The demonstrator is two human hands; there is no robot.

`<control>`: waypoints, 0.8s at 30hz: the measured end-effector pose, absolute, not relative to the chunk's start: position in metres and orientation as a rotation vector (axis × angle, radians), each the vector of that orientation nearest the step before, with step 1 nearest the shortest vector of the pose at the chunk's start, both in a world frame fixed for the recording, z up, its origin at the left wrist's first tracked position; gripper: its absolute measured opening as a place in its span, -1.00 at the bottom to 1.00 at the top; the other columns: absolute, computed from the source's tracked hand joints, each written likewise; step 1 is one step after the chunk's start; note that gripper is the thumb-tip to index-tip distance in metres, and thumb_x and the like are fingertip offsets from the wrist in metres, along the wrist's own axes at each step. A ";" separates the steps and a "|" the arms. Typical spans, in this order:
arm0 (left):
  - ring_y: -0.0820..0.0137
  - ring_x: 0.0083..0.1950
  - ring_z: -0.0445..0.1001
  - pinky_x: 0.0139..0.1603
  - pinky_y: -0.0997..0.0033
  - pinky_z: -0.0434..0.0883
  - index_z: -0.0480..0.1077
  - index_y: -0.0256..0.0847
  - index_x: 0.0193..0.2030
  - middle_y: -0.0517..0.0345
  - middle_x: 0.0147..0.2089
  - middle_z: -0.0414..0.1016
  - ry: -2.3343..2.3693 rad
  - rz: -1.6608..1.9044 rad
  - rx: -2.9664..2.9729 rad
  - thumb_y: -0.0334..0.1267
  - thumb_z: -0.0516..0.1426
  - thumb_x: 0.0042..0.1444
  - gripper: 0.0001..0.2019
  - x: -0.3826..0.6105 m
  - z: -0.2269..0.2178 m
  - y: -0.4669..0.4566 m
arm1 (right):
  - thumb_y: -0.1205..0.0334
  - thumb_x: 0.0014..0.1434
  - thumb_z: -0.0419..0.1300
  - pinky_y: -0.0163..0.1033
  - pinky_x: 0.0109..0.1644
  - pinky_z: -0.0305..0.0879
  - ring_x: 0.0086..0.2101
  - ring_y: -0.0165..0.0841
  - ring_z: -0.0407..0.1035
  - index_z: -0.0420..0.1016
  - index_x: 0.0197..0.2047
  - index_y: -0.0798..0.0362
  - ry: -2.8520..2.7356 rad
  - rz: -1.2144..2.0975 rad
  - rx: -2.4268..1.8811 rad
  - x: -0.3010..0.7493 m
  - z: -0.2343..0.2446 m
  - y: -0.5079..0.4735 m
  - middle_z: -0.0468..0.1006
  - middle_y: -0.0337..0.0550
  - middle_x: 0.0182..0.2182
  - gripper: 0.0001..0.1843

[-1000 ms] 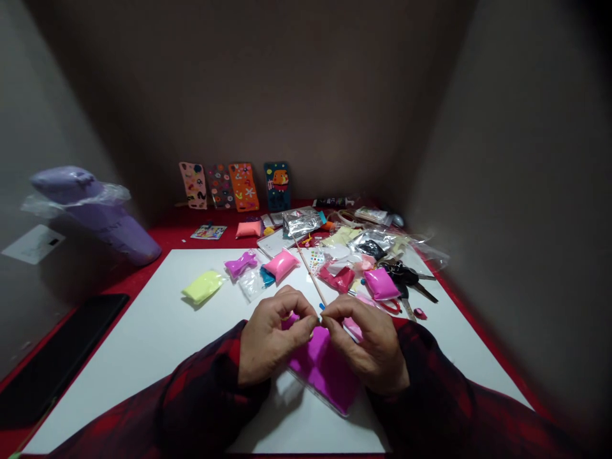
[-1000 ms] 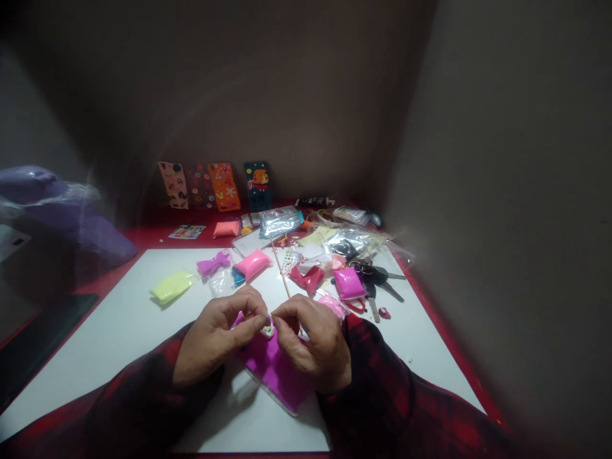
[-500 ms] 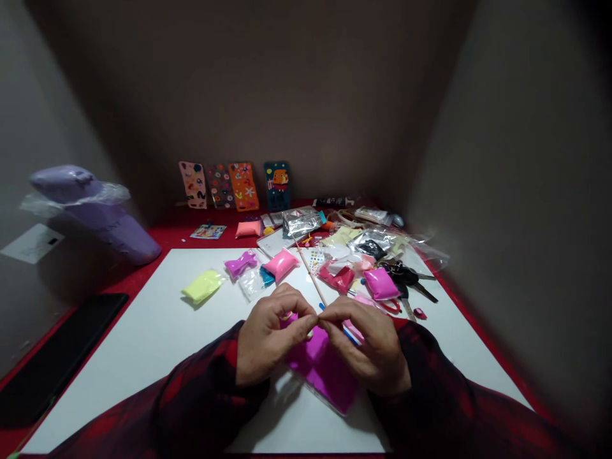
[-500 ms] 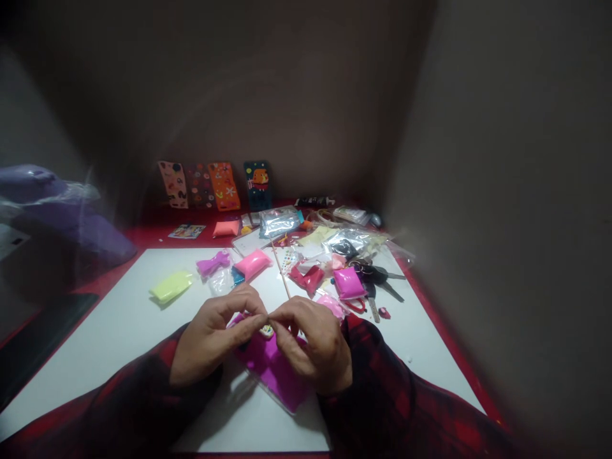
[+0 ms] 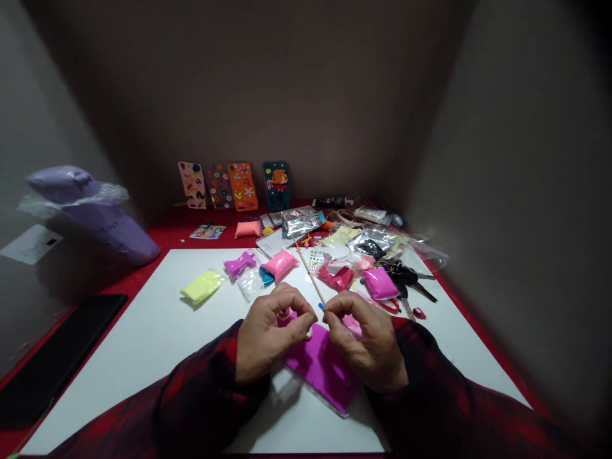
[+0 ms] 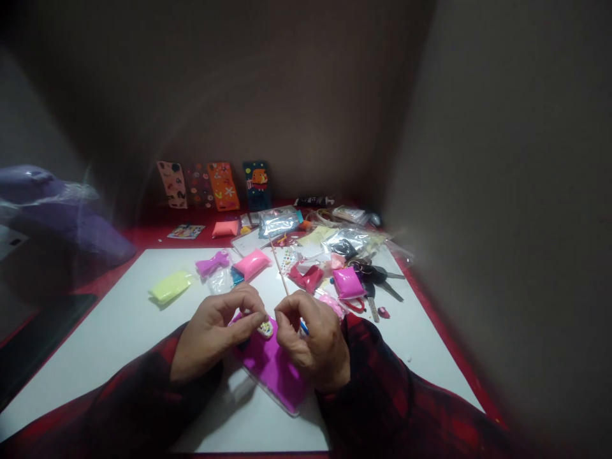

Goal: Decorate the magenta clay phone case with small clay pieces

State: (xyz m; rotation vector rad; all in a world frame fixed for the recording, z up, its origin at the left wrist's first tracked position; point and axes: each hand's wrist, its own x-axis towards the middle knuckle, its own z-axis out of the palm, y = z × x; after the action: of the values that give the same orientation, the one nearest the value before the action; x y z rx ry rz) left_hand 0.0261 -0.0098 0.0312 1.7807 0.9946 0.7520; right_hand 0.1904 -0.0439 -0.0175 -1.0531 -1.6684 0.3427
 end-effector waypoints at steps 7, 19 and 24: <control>0.43 -0.38 0.23 -0.36 0.42 0.21 0.25 -0.24 -0.49 0.19 -0.44 0.26 1.034 0.786 1.731 -0.24 0.04 0.07 -0.84 0.020 0.025 -0.006 | 0.45 0.11 0.09 -0.31 -0.42 0.24 -0.51 -0.45 0.30 0.34 -0.35 0.04 -1.677 0.246 -1.016 0.191 -0.015 -0.043 0.40 -0.27 -0.52 -0.89; 0.31 -0.27 0.24 -0.21 0.32 0.20 0.38 -0.23 -0.57 0.12 -0.48 0.37 1.029 0.693 2.266 -0.33 0.14 0.03 -0.82 0.017 0.029 0.003 | 0.45 0.13 0.09 -0.28 -0.37 0.29 -0.48 -0.41 0.34 0.34 -0.34 0.05 -1.733 0.193 -0.973 0.192 -0.016 -0.042 0.43 -0.23 -0.50 -0.88; 0.30 -0.27 0.25 -0.23 0.32 0.19 0.35 -0.25 -0.59 0.11 -0.47 0.38 1.036 0.652 2.288 -0.34 0.17 0.03 -0.80 0.015 0.026 0.005 | 0.45 0.14 0.09 -0.27 -0.36 0.28 -0.46 -0.41 0.35 0.33 -0.34 0.05 -1.756 0.190 -0.956 0.192 -0.017 -0.042 0.44 -0.22 -0.48 -0.89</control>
State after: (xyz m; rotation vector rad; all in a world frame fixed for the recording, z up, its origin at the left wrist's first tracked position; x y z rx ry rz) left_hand 0.0147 0.0054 0.0259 2.2884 1.0357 0.6518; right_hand 0.1921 -0.0424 -0.0174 -0.9560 -1.7562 0.1903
